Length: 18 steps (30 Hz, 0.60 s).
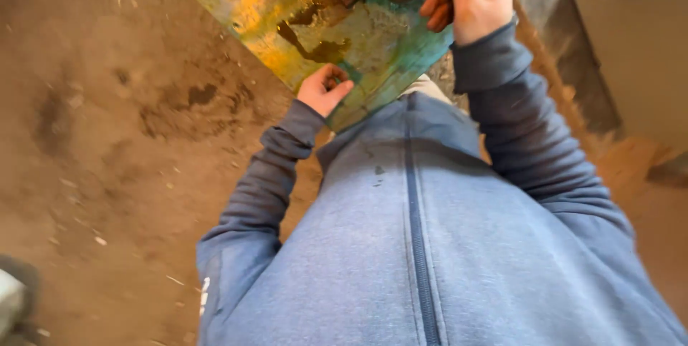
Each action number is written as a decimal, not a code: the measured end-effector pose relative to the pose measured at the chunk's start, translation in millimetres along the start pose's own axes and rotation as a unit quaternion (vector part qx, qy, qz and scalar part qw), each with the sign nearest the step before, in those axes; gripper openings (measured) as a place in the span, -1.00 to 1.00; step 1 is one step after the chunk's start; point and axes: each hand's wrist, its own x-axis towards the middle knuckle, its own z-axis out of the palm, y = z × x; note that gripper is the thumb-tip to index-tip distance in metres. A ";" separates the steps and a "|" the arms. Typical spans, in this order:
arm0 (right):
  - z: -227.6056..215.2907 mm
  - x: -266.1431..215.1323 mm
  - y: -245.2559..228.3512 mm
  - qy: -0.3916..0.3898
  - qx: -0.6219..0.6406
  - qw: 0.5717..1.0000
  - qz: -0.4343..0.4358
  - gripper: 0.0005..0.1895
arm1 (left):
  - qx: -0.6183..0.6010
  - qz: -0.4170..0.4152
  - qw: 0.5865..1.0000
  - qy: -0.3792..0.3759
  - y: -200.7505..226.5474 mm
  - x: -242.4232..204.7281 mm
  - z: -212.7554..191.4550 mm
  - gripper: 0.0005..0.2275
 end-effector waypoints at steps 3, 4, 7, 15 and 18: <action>14.5 -3.9 -19.7 0.012 0.065 0.996 0.055 -0.59 | -0.012 0.002 0.999 -0.051 5.9 8.6 -12.7 -0.82; 12.6 -8.0 -15.1 0.025 0.067 0.996 0.055 -0.59 | -0.009 0.002 0.998 -0.064 4.0 7.7 -13.6 -0.82; 10.9 -9.8 -11.7 0.019 0.018 0.999 0.034 -0.53 | -0.037 0.002 0.996 -0.081 5.6 18.0 -19.8 -0.81; 24.7 -18.7 -12.7 0.063 -0.025 0.998 0.018 -0.67 | -0.079 0.001 0.990 -0.117 20.0 18.7 -25.0 -0.83; 33.6 -24.2 5.1 0.144 -0.103 0.984 0.001 -0.70 | -0.106 0.000 0.986 -0.127 14.3 13.7 -26.3 -0.83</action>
